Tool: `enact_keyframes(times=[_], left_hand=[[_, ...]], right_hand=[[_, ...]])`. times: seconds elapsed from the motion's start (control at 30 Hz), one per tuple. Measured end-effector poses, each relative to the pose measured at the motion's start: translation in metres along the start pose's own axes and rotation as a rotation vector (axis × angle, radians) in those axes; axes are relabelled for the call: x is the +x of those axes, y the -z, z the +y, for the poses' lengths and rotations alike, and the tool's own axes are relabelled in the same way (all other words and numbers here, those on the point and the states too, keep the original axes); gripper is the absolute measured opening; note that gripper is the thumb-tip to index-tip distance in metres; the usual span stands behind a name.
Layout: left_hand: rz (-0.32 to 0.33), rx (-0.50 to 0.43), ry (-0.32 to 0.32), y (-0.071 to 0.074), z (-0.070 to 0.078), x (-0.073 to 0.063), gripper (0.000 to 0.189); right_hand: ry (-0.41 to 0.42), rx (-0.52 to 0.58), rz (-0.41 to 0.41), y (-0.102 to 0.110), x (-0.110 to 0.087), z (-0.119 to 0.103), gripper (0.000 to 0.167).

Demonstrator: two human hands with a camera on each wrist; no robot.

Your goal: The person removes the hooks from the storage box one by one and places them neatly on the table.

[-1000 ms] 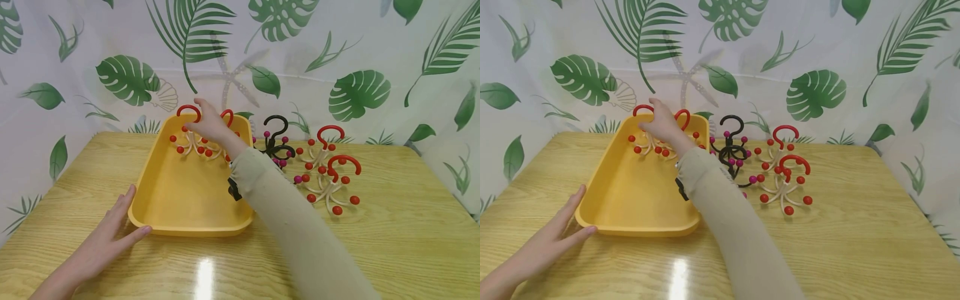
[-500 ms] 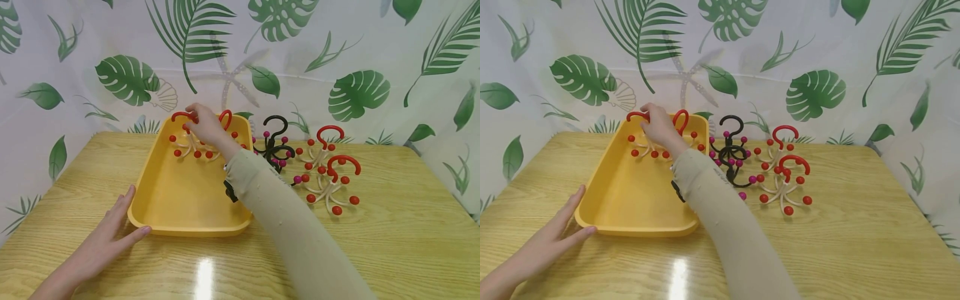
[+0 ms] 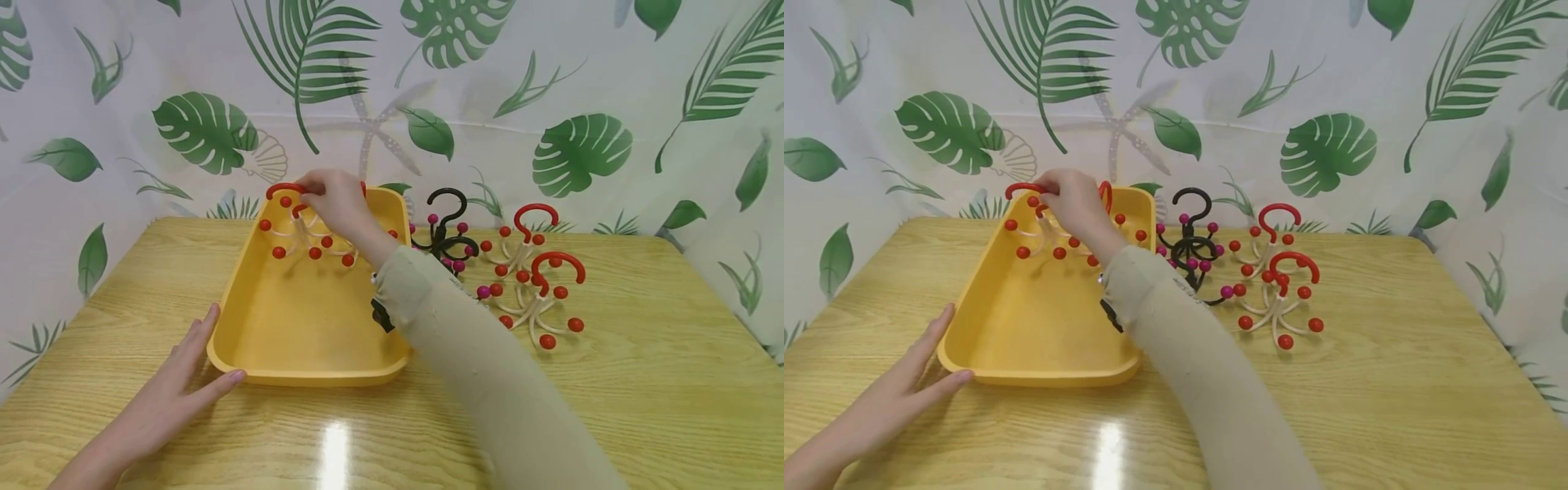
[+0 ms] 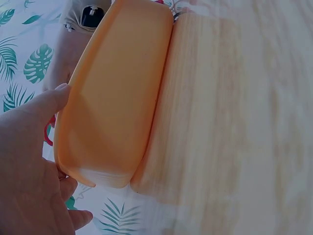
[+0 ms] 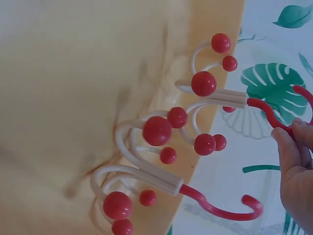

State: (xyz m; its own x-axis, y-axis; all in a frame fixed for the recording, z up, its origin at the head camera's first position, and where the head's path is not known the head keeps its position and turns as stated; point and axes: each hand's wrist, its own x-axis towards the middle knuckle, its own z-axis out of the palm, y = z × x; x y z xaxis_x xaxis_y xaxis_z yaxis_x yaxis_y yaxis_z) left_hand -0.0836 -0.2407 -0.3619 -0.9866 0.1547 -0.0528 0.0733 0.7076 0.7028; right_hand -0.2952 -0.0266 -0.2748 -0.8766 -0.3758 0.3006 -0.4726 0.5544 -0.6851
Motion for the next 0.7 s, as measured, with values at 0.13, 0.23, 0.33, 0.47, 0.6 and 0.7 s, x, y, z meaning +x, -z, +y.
enact_keyframes(times=[0.13,0.23,0.33,0.47,0.6,0.7], left_hand=[[-0.001,0.003,-0.001,-0.001,-0.001,0.000,0.090],[0.000,0.003,-0.004,0.000,0.000,0.000,0.090],[0.001,0.003,-0.008,0.000,0.000,0.000,0.090],[-0.001,-0.005,0.000,-0.001,0.000,0.000,0.090],[-0.008,-0.013,0.016,-0.001,0.000,0.000,0.090],[-0.006,-0.012,0.020,-0.001,0.000,0.000,0.091]], right_hand=[[0.042,0.051,0.032,0.012,-0.005,-0.009,0.022],[0.048,0.108,0.039,0.022,-0.014,-0.015,0.023],[0.076,0.129,0.049,0.034,-0.026,-0.021,0.023],[0.095,0.134,0.032,0.054,-0.048,-0.027,0.023],[0.102,0.168,0.008,0.078,-0.076,-0.033,0.024],[0.109,0.203,0.011,0.097,-0.097,-0.034,0.024]])
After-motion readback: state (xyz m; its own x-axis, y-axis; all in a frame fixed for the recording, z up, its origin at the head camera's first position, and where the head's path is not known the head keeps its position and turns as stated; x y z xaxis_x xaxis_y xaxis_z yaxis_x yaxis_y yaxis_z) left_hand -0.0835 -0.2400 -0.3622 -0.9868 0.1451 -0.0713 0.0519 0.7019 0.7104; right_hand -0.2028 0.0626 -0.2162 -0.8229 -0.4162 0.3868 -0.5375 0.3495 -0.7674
